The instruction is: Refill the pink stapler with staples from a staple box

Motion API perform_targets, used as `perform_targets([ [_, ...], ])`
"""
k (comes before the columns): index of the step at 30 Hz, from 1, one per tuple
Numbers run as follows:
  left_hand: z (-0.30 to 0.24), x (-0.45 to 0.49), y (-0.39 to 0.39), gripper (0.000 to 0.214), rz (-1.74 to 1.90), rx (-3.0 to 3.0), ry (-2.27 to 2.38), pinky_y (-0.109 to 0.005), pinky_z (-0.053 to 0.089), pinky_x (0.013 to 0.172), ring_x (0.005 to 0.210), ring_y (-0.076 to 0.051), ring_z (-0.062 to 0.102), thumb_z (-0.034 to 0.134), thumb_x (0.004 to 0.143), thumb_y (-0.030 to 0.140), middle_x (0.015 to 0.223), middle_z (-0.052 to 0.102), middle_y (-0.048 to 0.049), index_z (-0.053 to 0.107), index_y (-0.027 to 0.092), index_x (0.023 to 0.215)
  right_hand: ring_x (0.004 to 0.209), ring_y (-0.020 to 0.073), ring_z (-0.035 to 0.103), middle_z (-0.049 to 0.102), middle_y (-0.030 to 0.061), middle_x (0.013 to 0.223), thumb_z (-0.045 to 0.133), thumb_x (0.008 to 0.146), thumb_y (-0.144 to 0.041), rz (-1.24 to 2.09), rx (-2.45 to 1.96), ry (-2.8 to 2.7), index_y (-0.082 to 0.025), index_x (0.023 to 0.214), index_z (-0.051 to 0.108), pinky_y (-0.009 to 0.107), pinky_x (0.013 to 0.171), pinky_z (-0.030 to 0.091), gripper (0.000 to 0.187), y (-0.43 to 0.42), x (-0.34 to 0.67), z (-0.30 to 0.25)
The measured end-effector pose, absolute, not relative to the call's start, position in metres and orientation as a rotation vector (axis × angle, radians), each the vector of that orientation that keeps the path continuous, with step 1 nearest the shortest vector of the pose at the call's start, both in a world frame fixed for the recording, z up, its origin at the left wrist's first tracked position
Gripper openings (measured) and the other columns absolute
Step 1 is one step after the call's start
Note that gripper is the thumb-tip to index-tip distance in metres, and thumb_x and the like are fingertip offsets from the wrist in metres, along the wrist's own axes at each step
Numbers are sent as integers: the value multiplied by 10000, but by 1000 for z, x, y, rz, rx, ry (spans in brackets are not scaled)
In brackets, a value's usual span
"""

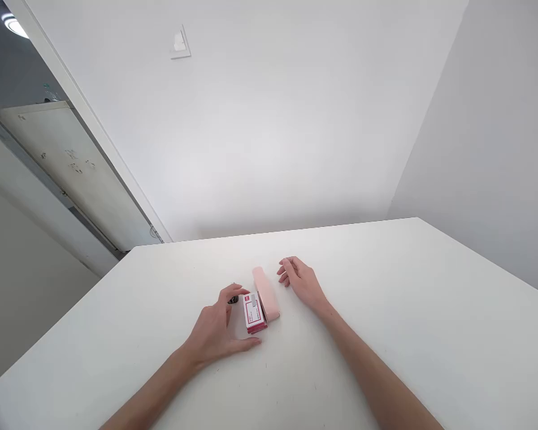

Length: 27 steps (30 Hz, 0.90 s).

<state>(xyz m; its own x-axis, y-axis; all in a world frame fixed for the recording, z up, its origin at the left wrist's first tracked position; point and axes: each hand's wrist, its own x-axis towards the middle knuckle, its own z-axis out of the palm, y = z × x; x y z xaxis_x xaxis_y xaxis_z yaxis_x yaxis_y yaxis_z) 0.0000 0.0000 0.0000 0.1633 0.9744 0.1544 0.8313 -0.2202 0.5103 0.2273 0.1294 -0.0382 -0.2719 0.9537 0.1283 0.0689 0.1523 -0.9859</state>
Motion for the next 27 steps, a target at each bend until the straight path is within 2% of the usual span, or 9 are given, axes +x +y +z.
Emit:
perform_targets([
  [1, -1, 1, 1, 1018, 661, 2143, 1727, -331, 460, 619, 645, -178, 622, 840, 603, 608, 1176, 681, -65, 292, 305, 1407, 777, 177, 693, 734, 54, 967, 444, 980, -641, 1246, -1026, -1540, -221, 1037, 635, 326, 728, 548, 465, 129, 227, -39],
  [3, -1, 1, 1, 1017, 666, 2132, 1729, -340, 479, 640, 692, -191, 656, 814, 653, 601, 1280, 660, -83, 238, 320, 1442, 774, 178, 693, 737, 53, 963, 451, 975, -646, 1243, -1033, -1538, -226, 1035, 634, 328, 726, 548, 462, 130, 227, -40],
  [6, 0, 2, -2, 912, 685, 2101, 1719, -325, 480, 615, 650, -167, 639, 774, 727, 563, 1264, 672, -60, 246, 331, 1434, 780, 186, 697, 738, 52, 964, 458, 971, -650, 1240, -1047, -1535, -237, 1025, 636, 337, 729, 549, 453, 130, 228, -42],
  [10, 4, -12, -9, 846, 797, 2053, 1659, -294, 481, 569, 564, -105, 552, 779, 742, 502, 1269, 662, -52, 299, 332, 1417, 798, 193, 698, 737, 49, 974, 460, 978, -637, 1239, -1049, -1550, -250, 1025, 637, 360, 761, 551, 428, 129, 230, -43],
  [16, 20, -72, -20, 755, 1072, 1902, 1800, -267, 497, 569, 596, -86, 552, 674, 787, 333, 1378, 587, -78, 255, 330, 1415, 812, 198, 698, 738, 48, 973, 456, 980, -639, 1244, -1061, -1557, -256, 1031, 638, 375, 788, 547, 428, 126, 232, -41],
  [19, 37, -105, -30, 761, 914, 1842, 1994, -291, 521, 603, 627, -108, 605, 667, 781, 367, 1384, 576, -70, 245, 341, 1414, 817, 198, 694, 738, 52, 978, 455, 979, -641, 1247, -1063, -1560, -251, 1032, 639, 373, 792, 544, 434, 125, 231, -40],
  [23, 58, -137, -41, 755, 625, 1727, 2259, -353, 553, 718, 756, -177, 692, 652, 802, 509, 1351, 600, -75, 240, 326, 1406, 810, 196, 689, 737, 55, 974, 459, 977, -643, 1246, -1061, -1571, -245, 1027, 640, 373, 794, 544, 440, 124, 232, -40],
  [27, 68, -154, -47, 856, 427, 1663, 2429, -358, 538, 711, 833, -226, 704, 634, 779, 646, 1354, 611, -98, 209, 299, 1437, 811, 192, 688, 736, 50, 968, 463, 975, -645, 1249, -1058, -1574, -247, 1013, 639, 368, 796, 543, 437, 123, 232, -39],
])
